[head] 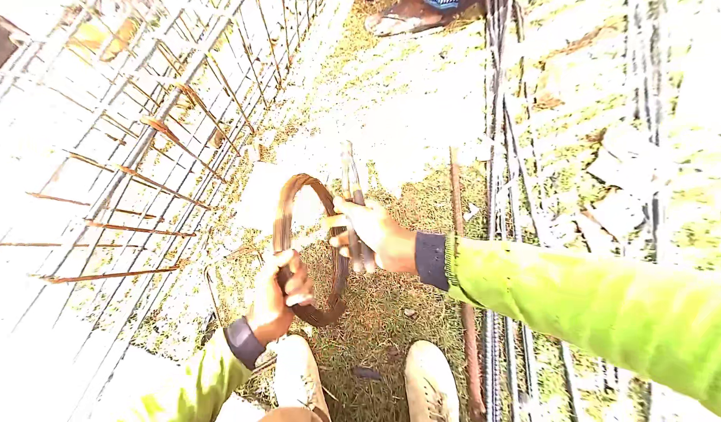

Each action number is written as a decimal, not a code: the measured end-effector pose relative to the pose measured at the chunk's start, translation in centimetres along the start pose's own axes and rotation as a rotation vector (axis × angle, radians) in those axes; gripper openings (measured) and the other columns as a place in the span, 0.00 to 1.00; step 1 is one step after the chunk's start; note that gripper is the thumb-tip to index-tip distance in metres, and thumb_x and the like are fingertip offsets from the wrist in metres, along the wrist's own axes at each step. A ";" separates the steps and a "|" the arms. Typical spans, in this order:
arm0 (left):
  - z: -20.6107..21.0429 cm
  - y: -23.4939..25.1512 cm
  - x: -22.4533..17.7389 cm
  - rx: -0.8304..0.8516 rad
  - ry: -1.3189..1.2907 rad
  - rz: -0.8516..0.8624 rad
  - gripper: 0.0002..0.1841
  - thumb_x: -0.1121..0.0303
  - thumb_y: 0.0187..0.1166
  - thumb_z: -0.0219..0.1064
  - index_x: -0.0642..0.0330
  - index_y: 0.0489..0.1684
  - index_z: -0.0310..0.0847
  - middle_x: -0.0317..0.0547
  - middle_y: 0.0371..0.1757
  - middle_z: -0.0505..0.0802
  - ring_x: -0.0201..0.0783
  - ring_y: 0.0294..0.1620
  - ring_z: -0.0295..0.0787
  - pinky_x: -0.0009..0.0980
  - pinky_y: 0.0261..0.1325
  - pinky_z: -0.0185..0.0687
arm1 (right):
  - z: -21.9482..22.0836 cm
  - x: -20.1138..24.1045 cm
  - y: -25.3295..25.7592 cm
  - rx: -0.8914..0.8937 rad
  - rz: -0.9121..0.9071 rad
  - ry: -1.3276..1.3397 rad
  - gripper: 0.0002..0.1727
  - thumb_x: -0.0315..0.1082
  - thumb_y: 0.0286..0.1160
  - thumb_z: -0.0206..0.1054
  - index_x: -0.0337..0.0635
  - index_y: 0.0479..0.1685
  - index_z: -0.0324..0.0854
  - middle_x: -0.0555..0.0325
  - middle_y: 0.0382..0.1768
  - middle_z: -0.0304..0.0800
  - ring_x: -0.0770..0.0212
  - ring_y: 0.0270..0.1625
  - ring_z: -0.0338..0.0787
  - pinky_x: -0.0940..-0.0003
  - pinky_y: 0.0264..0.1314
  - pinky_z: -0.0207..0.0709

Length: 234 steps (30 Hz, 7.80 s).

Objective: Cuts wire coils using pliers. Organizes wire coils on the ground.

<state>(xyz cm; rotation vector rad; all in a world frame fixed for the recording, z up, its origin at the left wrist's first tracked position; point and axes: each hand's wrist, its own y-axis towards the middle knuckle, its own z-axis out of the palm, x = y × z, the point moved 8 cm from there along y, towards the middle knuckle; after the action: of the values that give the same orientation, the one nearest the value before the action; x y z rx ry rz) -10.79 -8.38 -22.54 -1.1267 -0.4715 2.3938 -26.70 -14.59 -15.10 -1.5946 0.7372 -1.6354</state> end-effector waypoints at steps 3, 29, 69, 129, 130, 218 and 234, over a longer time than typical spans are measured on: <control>-3.7 0.1 -2.0 -0.138 -0.044 -0.006 0.26 0.50 0.92 0.40 0.45 0.16 0.68 0.27 0.09 0.66 0.25 0.07 0.62 0.21 0.14 0.66 | -2.8 -4.1 3.8 0.138 -0.169 -0.241 0.14 0.43 0.92 0.57 0.47 0.65 0.72 0.55 0.28 0.82 0.65 0.17 0.79 0.72 0.19 0.77; -1.2 -0.5 -0.6 -0.340 0.068 0.049 0.27 0.58 0.91 0.49 0.45 0.08 0.58 0.29 0.07 0.58 0.27 0.06 0.54 0.22 0.15 0.59 | -9.6 -17.3 -0.3 0.437 -0.155 -1.044 0.26 0.46 0.67 0.66 0.60 0.69 0.79 0.59 0.52 0.87 0.58 0.52 0.88 0.53 0.52 0.82; 1.6 0.1 -0.5 -0.497 0.138 0.035 0.26 0.56 0.89 0.55 0.46 0.10 0.57 0.30 0.06 0.56 0.27 0.05 0.52 0.22 0.13 0.56 | -12.4 -19.5 4.2 0.176 0.029 -1.489 0.15 0.46 0.74 0.64 0.48 0.52 0.79 0.48 0.35 0.88 0.44 0.44 0.91 0.42 0.46 0.82; 2.0 -0.1 0.1 -0.605 0.196 -0.048 0.18 0.51 0.89 0.57 0.48 0.27 0.70 0.32 0.08 0.57 0.27 0.05 0.49 0.21 0.10 0.49 | -14.1 -22.6 3.4 0.075 0.014 -1.328 0.30 0.64 0.60 0.70 0.49 0.50 0.80 0.54 0.32 0.87 0.50 0.38 0.90 0.46 0.40 0.82; 2.0 -0.1 0.2 -0.608 0.203 -0.061 0.20 0.50 0.88 0.57 0.48 0.24 0.68 0.32 0.08 0.57 0.28 0.04 0.50 0.22 0.10 0.49 | -14.1 -22.9 3.6 0.090 0.044 -1.319 0.28 0.61 0.63 0.70 0.49 0.51 0.81 0.53 0.33 0.87 0.49 0.39 0.90 0.45 0.42 0.82; 1.3 6.6 -6.9 -0.689 -0.454 0.138 0.23 0.58 0.89 0.50 0.41 0.13 0.54 0.25 0.06 0.56 0.24 0.03 0.50 0.19 0.08 0.52 | -16.0 -19.7 -0.4 0.221 -0.202 -0.488 0.29 0.32 0.64 0.57 0.52 0.72 0.74 0.59 0.45 0.85 0.63 0.28 0.85 0.62 0.26 0.83; -1.8 3.6 -4.7 -0.490 -0.423 0.052 0.26 0.57 0.89 0.49 0.41 0.09 0.54 0.25 0.06 0.57 0.23 0.04 0.50 0.18 0.09 0.53 | -14.3 -16.1 -2.6 0.327 -0.915 -1.148 0.28 0.43 0.70 0.64 0.76 0.74 0.80 0.56 0.39 0.78 0.60 0.29 0.81 0.60 0.22 0.77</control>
<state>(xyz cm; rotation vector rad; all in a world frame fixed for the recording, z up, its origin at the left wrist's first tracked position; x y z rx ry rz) -7.62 -13.73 -22.44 -0.8044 -1.2349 2.6443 -41.67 -1.20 -23.29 -2.3204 -0.9064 -0.9133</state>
